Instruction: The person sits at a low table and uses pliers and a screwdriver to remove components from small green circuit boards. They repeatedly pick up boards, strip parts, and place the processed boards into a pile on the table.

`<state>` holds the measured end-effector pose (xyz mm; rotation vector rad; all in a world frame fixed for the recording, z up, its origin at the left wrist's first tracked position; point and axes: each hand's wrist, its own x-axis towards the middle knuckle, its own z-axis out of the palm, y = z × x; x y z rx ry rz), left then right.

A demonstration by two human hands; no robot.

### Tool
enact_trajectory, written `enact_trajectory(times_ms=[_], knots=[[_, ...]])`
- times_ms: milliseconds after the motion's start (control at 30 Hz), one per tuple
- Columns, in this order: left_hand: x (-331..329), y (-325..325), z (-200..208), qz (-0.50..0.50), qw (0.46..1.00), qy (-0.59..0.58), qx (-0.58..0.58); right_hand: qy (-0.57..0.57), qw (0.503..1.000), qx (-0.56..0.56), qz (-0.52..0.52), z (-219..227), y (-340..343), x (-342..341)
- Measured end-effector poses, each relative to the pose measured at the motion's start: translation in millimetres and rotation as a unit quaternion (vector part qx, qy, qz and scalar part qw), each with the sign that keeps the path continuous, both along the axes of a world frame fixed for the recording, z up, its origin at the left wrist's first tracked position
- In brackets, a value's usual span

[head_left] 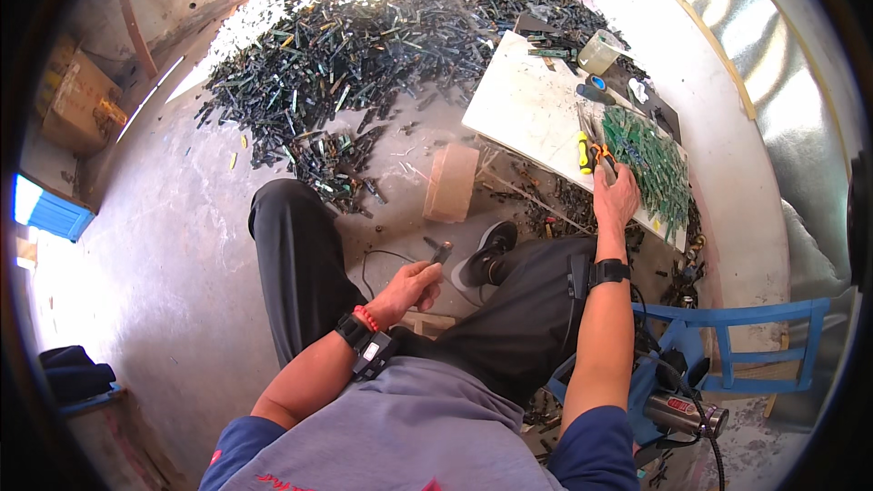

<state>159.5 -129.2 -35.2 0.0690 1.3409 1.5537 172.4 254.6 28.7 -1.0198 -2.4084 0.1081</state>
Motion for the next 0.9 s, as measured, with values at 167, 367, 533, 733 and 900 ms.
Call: enact_trajectory(times_ms=[167,367,533,733,900], knots=[[2,2,-7,0.003,1.000,-0.002,0.008,-0.021,1.000,0.005,-0.001,-6,1,1],[0,0,-8,-0.001,1.000,0.005,0.007,-0.110,0.993,0.028,0.023,-7,0,-5],[0,1,-2,0.006,1.000,0.014,0.019,0.108,0.981,-0.159,0.015,-18,22,1],[1,-5,-4,0.019,1.000,0.010,0.008,0.479,0.637,-0.584,0.155,32,-59,28],[2,-1,4,0.029,0.999,-0.003,0.024,0.378,0.552,-0.687,0.286,52,-114,55]])
